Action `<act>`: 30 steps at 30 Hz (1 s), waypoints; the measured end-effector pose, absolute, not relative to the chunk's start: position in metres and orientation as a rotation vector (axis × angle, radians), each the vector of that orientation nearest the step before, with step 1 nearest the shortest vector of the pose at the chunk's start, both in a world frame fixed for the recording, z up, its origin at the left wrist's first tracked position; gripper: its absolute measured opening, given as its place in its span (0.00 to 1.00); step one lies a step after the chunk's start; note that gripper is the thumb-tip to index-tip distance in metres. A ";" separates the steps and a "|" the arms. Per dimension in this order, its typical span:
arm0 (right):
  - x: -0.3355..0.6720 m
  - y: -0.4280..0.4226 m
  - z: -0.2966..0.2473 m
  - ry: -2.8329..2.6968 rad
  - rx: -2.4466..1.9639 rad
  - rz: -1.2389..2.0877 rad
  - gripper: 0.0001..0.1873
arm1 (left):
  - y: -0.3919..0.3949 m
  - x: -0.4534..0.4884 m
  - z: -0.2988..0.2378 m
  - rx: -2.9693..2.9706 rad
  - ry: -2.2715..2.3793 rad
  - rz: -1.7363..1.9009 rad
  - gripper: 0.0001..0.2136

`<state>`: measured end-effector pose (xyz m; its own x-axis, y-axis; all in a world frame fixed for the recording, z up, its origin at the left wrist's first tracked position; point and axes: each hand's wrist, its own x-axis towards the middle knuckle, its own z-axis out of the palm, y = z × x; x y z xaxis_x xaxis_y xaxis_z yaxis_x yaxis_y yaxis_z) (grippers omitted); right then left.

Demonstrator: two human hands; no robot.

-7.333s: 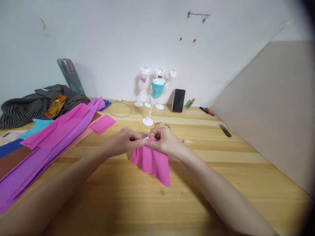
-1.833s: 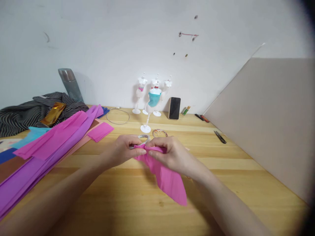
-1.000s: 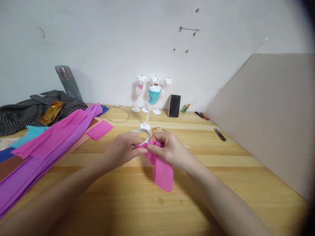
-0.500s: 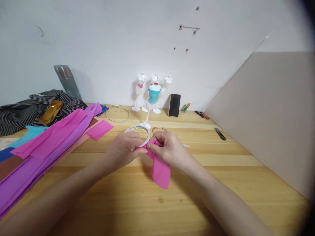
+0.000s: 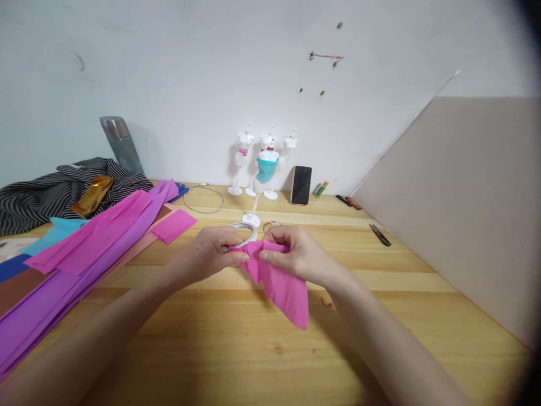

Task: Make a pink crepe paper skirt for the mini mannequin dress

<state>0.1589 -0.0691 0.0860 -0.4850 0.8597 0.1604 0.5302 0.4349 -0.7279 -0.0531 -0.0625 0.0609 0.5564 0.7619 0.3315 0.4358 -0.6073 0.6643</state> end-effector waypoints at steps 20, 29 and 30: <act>0.154 -0.076 0.082 -2.169 -1.082 0.818 0.08 | -0.065 -0.049 0.060 2.323 0.924 0.863 0.14; 0.153 -0.076 0.081 -2.155 -1.082 0.896 0.10 | -0.067 -0.048 0.065 2.396 0.893 0.862 0.16; 0.153 -0.076 0.081 -2.147 -1.104 0.871 0.10 | -0.067 -0.048 0.065 2.398 0.898 0.856 0.16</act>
<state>0.1526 -0.0759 0.0809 -0.4988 0.8464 0.1866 0.4772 0.4479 -0.7561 -0.0482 -0.0675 0.0648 0.5981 0.6981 0.3937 0.4272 -0.6933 0.5803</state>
